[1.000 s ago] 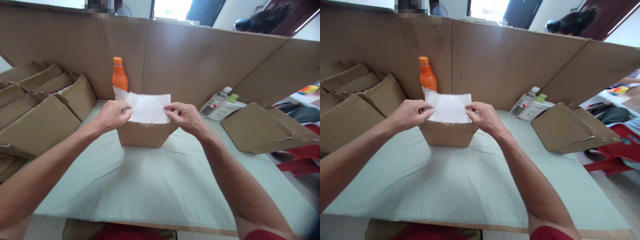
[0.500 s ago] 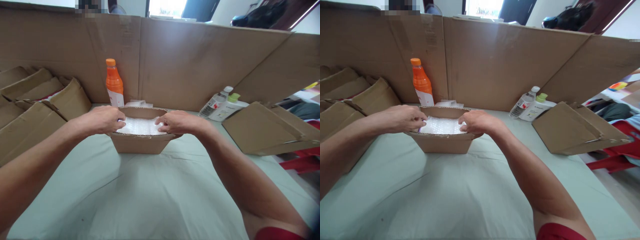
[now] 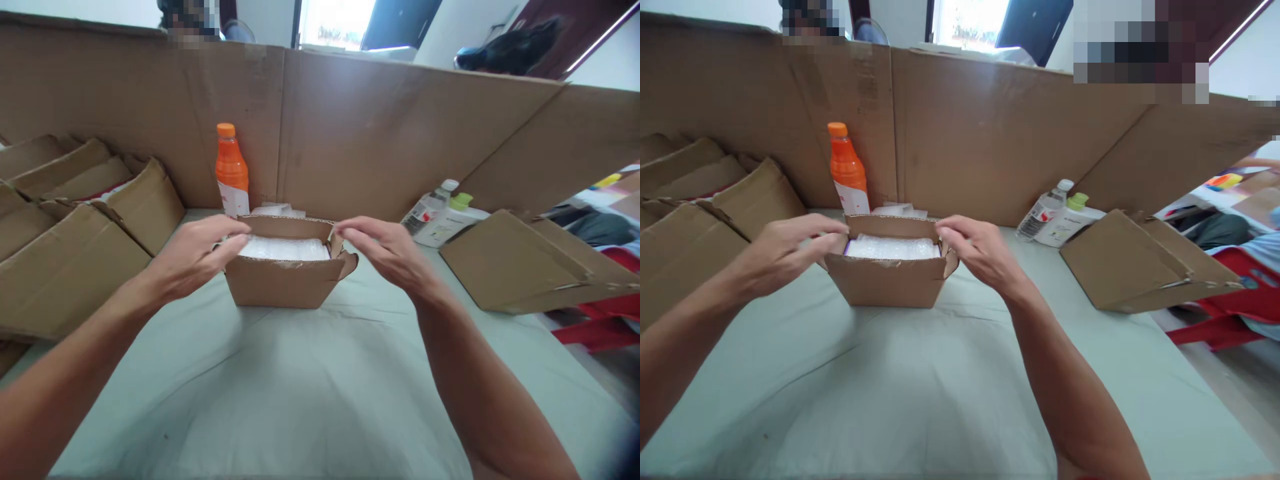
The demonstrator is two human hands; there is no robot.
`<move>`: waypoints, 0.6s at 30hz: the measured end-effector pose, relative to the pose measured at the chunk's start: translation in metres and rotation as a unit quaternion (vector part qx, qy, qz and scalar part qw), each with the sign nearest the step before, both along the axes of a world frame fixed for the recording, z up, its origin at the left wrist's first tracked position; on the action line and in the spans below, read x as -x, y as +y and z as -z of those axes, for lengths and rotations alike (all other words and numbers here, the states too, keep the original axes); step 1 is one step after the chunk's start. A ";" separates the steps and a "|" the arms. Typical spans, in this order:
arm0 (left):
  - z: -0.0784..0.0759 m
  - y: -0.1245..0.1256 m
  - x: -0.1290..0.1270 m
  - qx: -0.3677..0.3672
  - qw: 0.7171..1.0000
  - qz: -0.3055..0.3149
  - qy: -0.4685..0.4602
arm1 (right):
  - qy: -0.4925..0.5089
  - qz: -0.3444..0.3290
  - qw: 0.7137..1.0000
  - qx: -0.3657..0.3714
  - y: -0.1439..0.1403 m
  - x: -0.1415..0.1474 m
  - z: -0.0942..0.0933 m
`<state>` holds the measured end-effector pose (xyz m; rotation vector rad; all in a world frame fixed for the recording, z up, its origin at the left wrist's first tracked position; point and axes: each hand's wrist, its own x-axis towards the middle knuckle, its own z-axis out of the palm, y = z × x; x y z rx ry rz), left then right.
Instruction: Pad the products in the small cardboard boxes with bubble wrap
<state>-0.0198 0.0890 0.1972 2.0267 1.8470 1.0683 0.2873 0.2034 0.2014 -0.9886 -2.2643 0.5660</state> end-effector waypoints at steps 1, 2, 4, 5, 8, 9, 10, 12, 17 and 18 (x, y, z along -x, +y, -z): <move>0.011 -0.014 0.005 -0.028 0.998 -0.045 -0.027 | 0.035 0.051 0.998 -0.011 -0.007 -0.016 0.011; 0.025 -0.026 0.008 -0.046 0.991 -0.105 -0.062 | 0.055 0.092 0.994 -0.008 -0.013 -0.030 0.025; 0.061 -0.042 0.010 -0.047 0.972 -0.180 -0.145 | 0.067 0.121 0.989 0.043 -0.024 -0.049 0.061; 0.080 -0.046 0.007 -0.007 0.966 -0.179 -0.189 | 0.067 0.115 0.988 0.072 -0.028 -0.053 0.080; 0.124 -0.041 -0.009 0.045 0.947 -0.137 -0.287 | 0.062 0.075 0.987 0.127 -0.034 -0.037 0.124; 0.131 -0.036 -0.016 0.050 0.942 -0.125 -0.306 | 0.062 0.067 0.987 0.132 -0.033 -0.026 0.132; 0.134 -0.030 -0.021 0.049 0.939 -0.118 -0.321 | 0.064 0.065 0.987 0.131 -0.031 -0.013 0.137; 0.131 -0.018 -0.027 0.031 0.933 -0.118 -0.339 | 0.066 0.077 0.988 0.120 -0.025 0.010 0.137; 0.120 -0.006 -0.049 0.006 0.926 -0.116 -0.360 | 0.063 0.131 0.986 0.085 -0.030 0.006 0.125; 0.121 -0.009 -0.059 0.013 0.926 -0.101 -0.362 | 0.065 0.151 0.984 0.074 -0.038 -0.010 0.127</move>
